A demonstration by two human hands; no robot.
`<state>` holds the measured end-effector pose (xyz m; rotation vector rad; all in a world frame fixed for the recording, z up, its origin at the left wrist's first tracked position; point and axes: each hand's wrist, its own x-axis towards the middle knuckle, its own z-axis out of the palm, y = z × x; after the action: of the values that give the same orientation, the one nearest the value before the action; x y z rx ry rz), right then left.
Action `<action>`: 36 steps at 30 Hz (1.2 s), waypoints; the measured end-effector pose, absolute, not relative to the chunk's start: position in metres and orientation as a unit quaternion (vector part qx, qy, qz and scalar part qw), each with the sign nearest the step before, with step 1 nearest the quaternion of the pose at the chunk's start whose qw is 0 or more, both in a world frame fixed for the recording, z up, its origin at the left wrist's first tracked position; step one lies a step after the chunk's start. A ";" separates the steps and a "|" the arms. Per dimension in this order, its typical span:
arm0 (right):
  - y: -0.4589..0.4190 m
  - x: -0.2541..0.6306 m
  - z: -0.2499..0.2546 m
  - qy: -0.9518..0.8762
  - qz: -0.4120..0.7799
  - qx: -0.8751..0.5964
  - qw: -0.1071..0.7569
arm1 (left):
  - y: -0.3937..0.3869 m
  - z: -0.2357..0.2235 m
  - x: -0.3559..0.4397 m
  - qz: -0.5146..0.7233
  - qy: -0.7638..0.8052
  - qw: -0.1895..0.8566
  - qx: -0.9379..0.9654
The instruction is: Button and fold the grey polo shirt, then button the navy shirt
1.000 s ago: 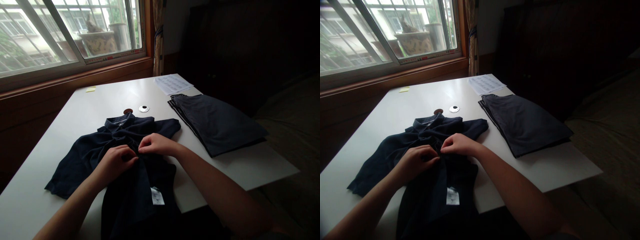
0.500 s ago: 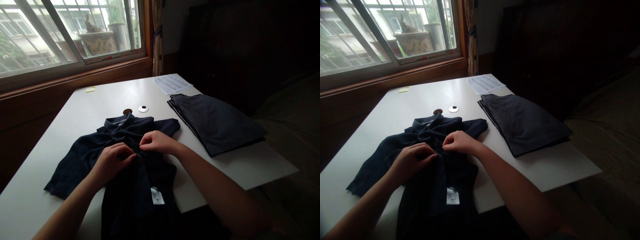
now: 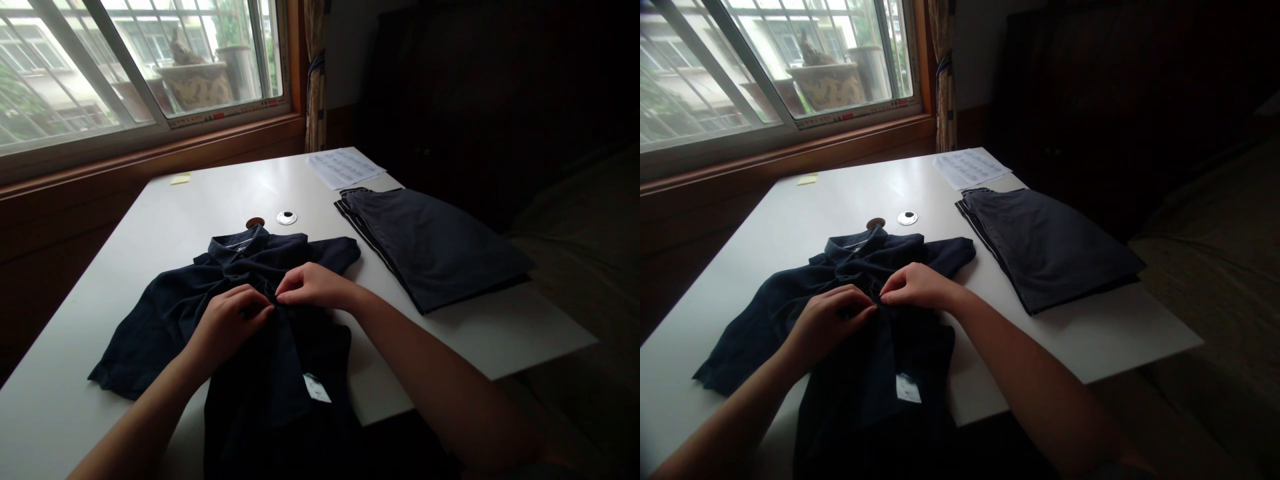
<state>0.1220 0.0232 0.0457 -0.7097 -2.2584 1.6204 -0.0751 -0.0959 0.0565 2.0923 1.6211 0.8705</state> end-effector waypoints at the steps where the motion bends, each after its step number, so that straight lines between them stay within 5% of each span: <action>1: 0.023 0.122 0.046 -0.777 0.564 -0.245 0.135 | -0.096 0.057 -0.075 0.309 0.573 0.175 0.739; 36: 0.025 0.121 0.042 -0.694 0.664 -0.251 0.123 | -0.098 0.046 -0.077 0.304 0.563 0.083 0.764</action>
<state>0.1206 0.0249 0.0421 -0.7332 -2.0228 1.9356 -0.0773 -0.0979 0.0456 2.2808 1.6802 0.9073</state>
